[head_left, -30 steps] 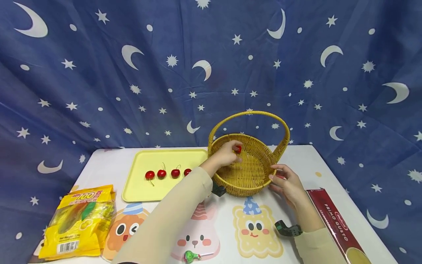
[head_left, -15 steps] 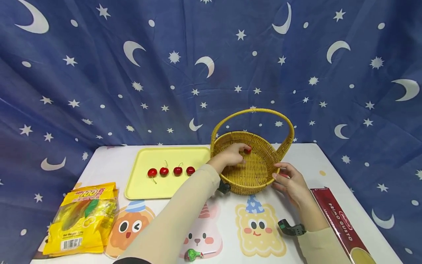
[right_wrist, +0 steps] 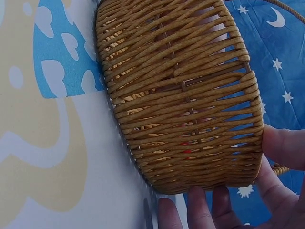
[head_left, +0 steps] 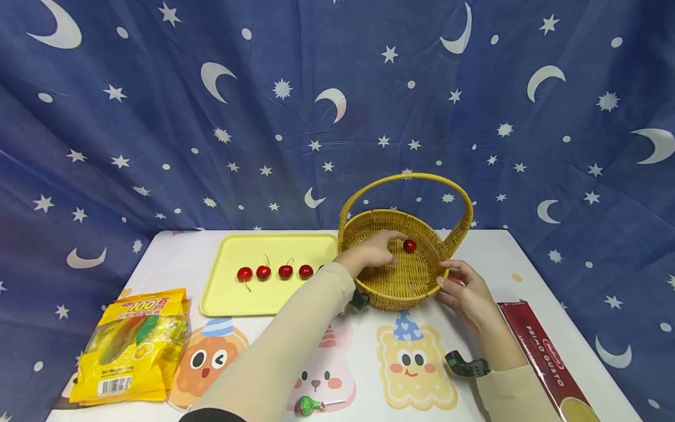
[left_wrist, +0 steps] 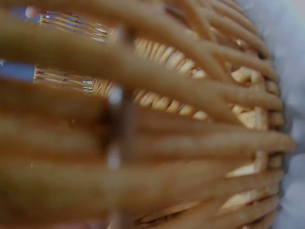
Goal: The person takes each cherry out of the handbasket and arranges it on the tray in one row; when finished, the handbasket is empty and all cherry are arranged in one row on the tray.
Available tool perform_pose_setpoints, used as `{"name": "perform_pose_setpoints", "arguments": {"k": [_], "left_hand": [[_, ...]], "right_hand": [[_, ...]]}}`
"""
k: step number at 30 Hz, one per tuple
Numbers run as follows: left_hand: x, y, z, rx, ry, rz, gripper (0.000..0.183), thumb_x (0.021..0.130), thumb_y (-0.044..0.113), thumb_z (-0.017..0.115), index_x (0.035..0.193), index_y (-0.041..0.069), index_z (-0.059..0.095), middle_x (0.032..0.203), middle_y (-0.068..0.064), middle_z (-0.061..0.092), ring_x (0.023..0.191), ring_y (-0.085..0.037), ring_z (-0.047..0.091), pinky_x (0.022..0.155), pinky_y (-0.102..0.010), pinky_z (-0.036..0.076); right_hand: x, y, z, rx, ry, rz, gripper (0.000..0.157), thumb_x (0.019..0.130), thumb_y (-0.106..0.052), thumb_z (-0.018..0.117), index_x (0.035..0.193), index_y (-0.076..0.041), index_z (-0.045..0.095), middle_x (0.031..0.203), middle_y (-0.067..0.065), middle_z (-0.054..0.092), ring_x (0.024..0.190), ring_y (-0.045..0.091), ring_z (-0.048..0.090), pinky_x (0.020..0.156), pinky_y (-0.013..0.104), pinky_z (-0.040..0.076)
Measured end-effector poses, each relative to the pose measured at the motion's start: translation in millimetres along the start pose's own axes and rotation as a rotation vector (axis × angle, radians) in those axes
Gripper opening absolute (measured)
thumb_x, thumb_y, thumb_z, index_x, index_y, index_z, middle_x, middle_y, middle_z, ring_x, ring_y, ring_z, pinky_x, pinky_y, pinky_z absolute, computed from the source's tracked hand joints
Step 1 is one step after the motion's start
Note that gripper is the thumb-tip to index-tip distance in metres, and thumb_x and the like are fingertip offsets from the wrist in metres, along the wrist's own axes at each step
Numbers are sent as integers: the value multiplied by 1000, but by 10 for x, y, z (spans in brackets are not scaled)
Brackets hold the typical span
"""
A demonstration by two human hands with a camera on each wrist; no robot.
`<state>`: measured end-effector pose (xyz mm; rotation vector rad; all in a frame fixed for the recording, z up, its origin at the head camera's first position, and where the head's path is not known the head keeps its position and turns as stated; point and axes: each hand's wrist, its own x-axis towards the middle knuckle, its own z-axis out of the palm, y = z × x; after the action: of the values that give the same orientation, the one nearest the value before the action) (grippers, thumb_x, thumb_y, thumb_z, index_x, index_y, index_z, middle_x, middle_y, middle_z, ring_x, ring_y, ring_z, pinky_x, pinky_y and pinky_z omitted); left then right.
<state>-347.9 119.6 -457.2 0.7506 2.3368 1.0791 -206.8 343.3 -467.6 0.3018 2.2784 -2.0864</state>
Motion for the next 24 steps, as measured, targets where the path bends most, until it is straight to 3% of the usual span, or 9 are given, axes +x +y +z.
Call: {"name": "perform_pose_setpoints", "arguments": {"k": [3,7,10,14,16,21,24], "left_hand": [[29,22,22,42,-28,-7,82,95,1,72,167,26,41,175,-7,37,162,-28,35,130,-47,37],[50,49,48,-43,-131,-62,96,96,-1,71,173,33,23,181,-5,22,150,-34,50,112,-51,55],[68,52,74,-4,-148,-52,103,95,0,73,173,36,17,182,-5,17,151,-34,49,108,-49,58],[100,35,119,199,-93,29,96,91,4,75,171,33,30,179,-6,27,164,-28,32,129,-44,37],[119,33,138,238,-72,60,87,91,5,74,167,30,41,175,-6,36,161,-27,37,131,-45,35],[140,38,169,238,7,121,57,95,6,74,148,22,60,149,-10,57,138,-25,57,119,-40,48],[129,31,184,236,25,122,62,95,6,75,152,24,58,149,-10,56,135,-26,58,116,-41,51]], "right_hand": [[-4,5,-15,1,5,2,34,103,-6,70,134,-14,60,126,10,49,104,12,70,93,35,65],[1,9,-18,9,0,-2,34,103,-5,69,134,-13,60,126,10,49,104,13,70,93,36,65],[1,6,-15,9,-6,-3,33,103,-5,68,134,-14,60,128,11,48,105,13,70,94,36,65],[-4,-5,-13,-8,-8,0,36,104,-7,68,138,-10,57,128,11,48,107,14,69,95,36,64],[-2,-17,-18,-16,-7,-3,39,104,-8,68,141,-6,54,129,12,48,108,15,68,95,36,64],[3,-33,-16,-22,-1,-3,37,104,-7,68,139,-8,55,130,12,47,107,12,67,93,35,65],[-4,-21,-1,-12,2,9,35,104,-7,68,136,-12,58,129,11,48,105,11,68,91,34,65]]}}
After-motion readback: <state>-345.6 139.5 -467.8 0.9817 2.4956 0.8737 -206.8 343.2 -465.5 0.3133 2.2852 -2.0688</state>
